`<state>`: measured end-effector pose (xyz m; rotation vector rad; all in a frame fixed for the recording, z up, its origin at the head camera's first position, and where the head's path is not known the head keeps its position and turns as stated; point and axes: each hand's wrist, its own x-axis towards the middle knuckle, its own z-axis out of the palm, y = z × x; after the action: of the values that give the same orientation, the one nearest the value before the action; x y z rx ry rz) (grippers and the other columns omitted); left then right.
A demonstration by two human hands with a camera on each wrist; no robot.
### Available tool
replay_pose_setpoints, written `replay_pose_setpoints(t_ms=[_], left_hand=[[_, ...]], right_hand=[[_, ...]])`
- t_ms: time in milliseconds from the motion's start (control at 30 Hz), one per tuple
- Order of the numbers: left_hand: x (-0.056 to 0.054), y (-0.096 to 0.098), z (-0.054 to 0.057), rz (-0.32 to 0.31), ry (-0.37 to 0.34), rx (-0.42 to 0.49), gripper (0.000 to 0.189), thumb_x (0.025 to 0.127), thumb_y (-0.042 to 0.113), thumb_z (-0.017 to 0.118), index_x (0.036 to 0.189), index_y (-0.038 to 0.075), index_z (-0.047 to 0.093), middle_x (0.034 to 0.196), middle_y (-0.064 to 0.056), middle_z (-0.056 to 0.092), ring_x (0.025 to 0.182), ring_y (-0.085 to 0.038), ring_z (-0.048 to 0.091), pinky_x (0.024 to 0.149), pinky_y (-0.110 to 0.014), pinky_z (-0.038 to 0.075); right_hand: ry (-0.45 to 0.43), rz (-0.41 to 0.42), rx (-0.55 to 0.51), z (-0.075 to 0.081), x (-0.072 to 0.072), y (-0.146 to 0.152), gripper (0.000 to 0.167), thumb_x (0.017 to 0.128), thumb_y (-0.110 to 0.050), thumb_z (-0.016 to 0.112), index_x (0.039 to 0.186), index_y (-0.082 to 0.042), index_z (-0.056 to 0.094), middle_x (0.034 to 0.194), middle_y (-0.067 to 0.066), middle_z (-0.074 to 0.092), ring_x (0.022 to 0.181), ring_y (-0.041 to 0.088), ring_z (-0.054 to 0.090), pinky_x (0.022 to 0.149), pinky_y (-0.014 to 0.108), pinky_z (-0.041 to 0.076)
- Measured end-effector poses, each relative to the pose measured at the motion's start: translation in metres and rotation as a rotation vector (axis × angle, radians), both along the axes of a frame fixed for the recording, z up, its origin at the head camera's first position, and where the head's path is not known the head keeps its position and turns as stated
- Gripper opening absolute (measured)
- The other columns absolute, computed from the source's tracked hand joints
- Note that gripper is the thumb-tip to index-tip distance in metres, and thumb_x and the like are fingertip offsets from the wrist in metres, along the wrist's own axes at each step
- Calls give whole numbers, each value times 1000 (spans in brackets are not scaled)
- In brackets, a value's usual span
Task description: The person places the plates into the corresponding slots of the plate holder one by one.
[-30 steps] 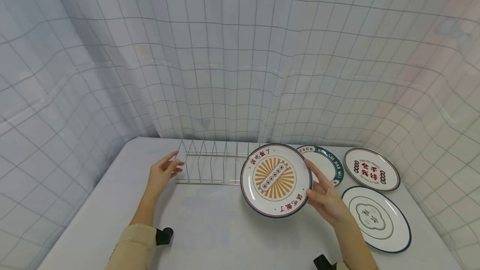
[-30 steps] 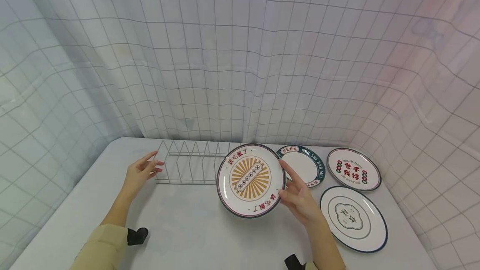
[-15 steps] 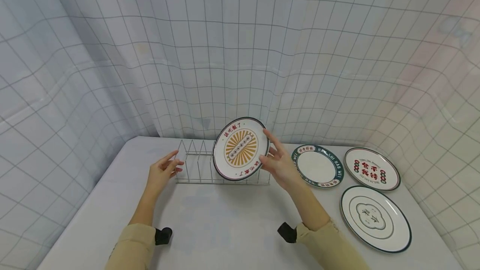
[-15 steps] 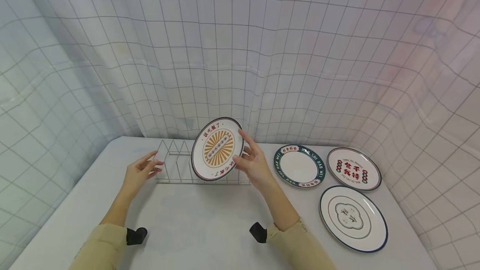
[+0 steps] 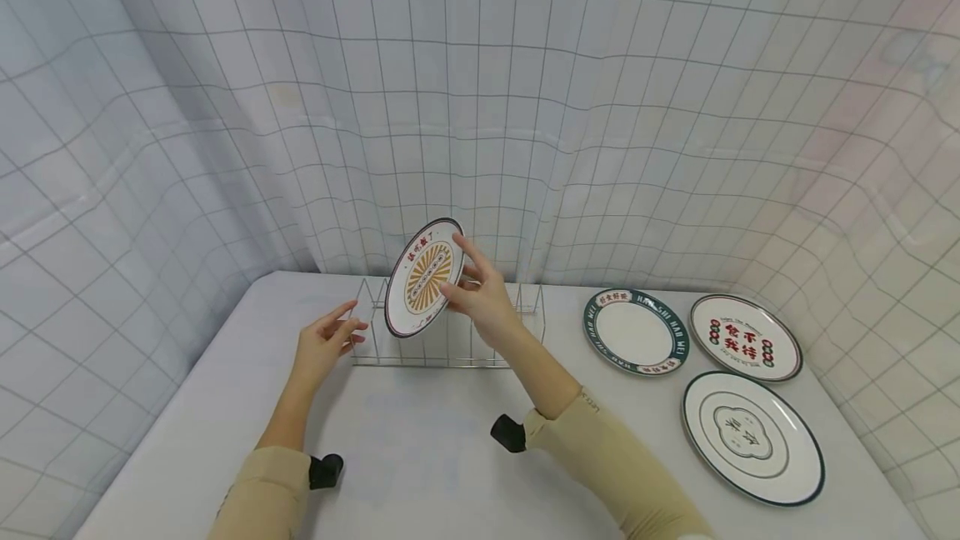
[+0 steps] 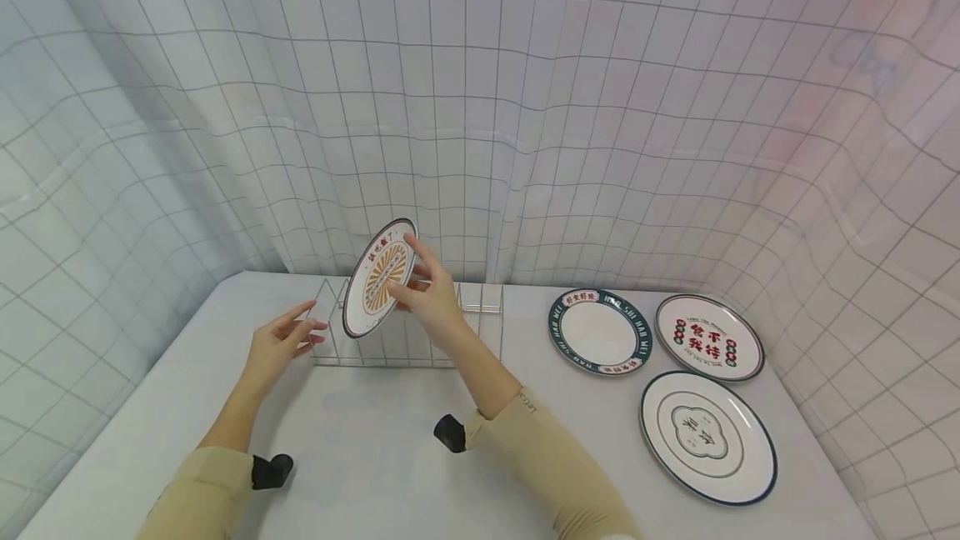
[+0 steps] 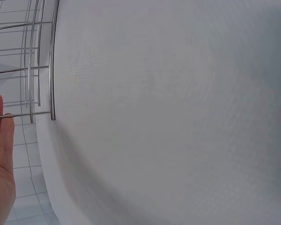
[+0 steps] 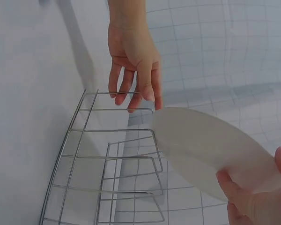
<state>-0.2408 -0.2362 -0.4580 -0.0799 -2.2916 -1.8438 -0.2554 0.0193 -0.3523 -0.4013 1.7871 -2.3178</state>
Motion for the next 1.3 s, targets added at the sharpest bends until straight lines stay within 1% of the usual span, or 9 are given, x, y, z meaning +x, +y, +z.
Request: replay_pose_setpoints(t_ms=[67,233,367,467,633,767,900,1133,1300], left_hand=[[0,1,1,2,-5,3,46,93,19,54,132,-2,45,80,18,65,72,-6,64,71,-15,52],[-1,0,1,1,-1,6,45,93,18,54,132,-2,44,81,17,65,71,-5,64,71,-16,52],[-1,-1,0,-2,8,16,46,93,19,53,132,-3,44,81,16,65,72,-6,64,71,-16,52],[-1,-1,-1,-7,12,20,45,94,19,53,132,-2,45,80,18,65,72,-6,64,71,-16,53],[-3,-2,-3,-19,20,34,45,94,19,53,133,-2,44,79,19,65,72,-5,63,71,-16,53],[-3,-3,-3,-18,24,40,46,93,20,53,132,-3,44,78,19,65,71,-3,63,70,-16,53],[-3,-3,-3,-19,23,49,46,93,18,53,132,-4,44,78,19,65,71,-3,63,69,-16,53],[-4,-2,-5,-15,21,45,46,93,20,54,132,-3,44,78,19,65,72,-3,63,69,-16,53],[-4,-3,-5,-8,13,33,48,93,22,54,132,-4,44,78,18,65,73,-3,63,70,-17,53]], right_hand=[[37,-6,42,1,-2,-9,73,83,12,58,142,-23,34,122,28,41,87,18,56,81,40,54],[106,-40,163,3,-2,-29,71,82,8,62,140,-24,38,122,27,39,87,17,51,77,33,54],[158,-81,265,2,1,-43,69,81,-1,67,138,-28,40,125,21,40,94,20,48,69,27,52],[178,-118,322,0,4,-52,67,80,-9,70,136,-33,43,125,14,43,99,24,49,68,26,53],[234,-162,391,-5,4,-64,63,81,-14,70,135,-31,44,129,9,44,100,25,51,71,27,51],[265,-175,413,-12,4,-71,60,80,-14,70,134,-27,46,132,9,45,98,25,52,72,26,50],[250,-189,401,-23,3,-78,58,80,-13,70,133,-25,48,128,13,46,96,26,53,71,25,52],[273,-240,386,-37,4,-85,56,79,-10,70,131,-19,51,119,18,49,89,22,52,61,20,51],[293,-256,400,-44,6,-87,55,81,-14,70,132,-20,50,119,17,49,90,22,51,66,21,52]])
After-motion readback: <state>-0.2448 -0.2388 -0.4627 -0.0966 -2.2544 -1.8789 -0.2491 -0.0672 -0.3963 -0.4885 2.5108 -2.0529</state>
